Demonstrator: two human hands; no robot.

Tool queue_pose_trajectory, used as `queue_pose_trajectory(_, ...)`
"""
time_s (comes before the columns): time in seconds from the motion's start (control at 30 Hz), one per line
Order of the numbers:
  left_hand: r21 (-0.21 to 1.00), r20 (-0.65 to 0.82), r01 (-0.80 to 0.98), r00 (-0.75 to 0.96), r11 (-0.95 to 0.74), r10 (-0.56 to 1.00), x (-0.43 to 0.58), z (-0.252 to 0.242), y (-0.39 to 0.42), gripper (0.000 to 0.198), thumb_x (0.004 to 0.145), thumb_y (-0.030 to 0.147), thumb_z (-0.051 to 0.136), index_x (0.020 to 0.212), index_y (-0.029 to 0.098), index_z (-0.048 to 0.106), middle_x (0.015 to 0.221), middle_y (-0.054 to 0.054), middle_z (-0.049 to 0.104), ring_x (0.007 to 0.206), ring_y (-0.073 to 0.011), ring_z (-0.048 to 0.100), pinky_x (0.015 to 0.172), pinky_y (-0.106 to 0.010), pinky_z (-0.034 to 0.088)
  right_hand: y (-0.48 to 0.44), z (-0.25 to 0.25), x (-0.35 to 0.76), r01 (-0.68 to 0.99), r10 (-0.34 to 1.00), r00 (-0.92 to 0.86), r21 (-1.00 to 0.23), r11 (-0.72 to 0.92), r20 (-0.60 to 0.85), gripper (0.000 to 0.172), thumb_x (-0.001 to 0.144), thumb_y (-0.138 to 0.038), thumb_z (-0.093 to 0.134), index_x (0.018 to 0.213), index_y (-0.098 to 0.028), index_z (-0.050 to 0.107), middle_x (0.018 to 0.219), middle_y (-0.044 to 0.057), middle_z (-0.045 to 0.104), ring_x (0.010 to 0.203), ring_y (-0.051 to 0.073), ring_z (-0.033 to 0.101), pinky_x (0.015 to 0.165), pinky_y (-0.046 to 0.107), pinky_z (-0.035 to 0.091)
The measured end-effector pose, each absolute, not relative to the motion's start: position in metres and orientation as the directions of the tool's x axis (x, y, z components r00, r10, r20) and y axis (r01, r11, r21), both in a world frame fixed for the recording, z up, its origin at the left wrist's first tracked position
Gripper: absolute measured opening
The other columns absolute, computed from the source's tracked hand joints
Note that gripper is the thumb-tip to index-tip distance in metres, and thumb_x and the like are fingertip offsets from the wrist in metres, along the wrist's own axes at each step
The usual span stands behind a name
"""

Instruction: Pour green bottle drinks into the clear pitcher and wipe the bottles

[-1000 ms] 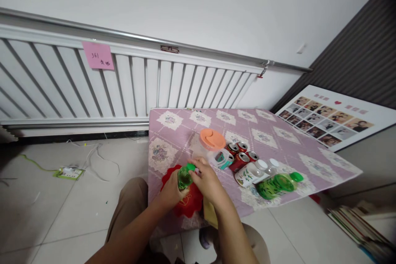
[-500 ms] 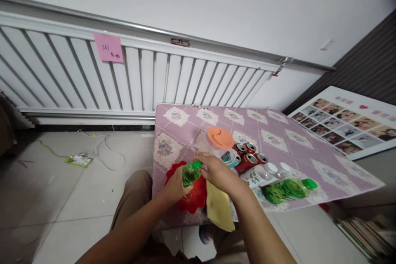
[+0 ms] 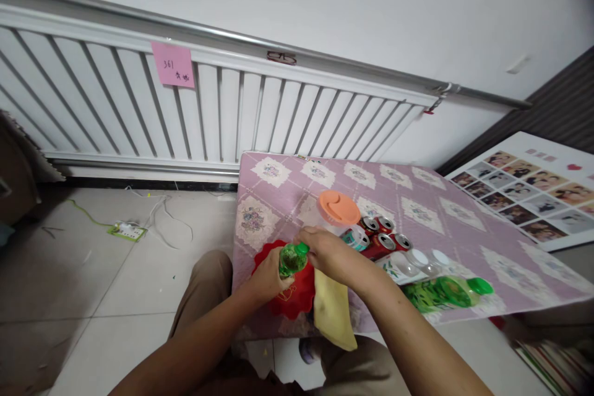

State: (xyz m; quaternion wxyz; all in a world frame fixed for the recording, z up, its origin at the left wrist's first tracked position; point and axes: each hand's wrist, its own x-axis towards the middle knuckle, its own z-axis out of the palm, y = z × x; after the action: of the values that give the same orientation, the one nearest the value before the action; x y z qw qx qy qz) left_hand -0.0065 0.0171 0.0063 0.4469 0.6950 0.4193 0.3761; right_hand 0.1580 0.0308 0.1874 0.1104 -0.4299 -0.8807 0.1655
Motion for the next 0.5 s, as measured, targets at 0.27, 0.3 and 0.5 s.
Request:
queue_pose_trajectory(0.27,0.93,0.155,0.255,0.378,-0.263,0.913,-0.005,0.001,0.019,0.07,0.069,0.01,0.075,0.133,0.017,0.047,0.129,-0.014,0.061,0.122,-0.0304,0.06,0.109,-0.048,0.046,0.033,0.186,0.157,0.74,0.79,-0.612,-0.366,0.564,-0.02,0.026,0.076,-0.001,0.058,0.089,-0.021,0.067,0.091,0.004,0.068,0.089,0.02,0.06,0.085,0.032,0.045)
queue_pose_trajectory(0.3,0.932,0.15,0.255,0.378,-0.258,0.914,-0.005,0.0,0.019,0.071,0.069,0.01,0.075,0.133,0.017,0.047,0.13,-0.014,0.061,0.122,-0.0305,0.06,0.109,-0.048,0.046,0.032,0.188,0.156,0.746,0.789,-0.613,-0.356,0.563,-0.036,0.025,0.076,-0.002,0.059,0.091,-0.02,0.067,0.094,0.005,0.067,0.091,0.021,0.06,0.085,0.033,0.045)
queue_pose_trajectory(0.5,0.933,0.148,0.255,0.369,-0.253,0.918,-0.002,0.001,0.018,0.068,0.07,0.01,0.074,0.132,0.02,0.048,0.128,-0.013,0.062,0.121,-0.0316,0.061,0.106,-0.047,0.048,0.027,0.199,0.148,0.824,0.838,-0.535,-0.283,0.491,-0.104,0.012,0.085,-0.011,0.063,0.095,-0.015,0.066,0.099,0.01,0.067,0.094,0.024,0.062,0.085,0.035,0.046)
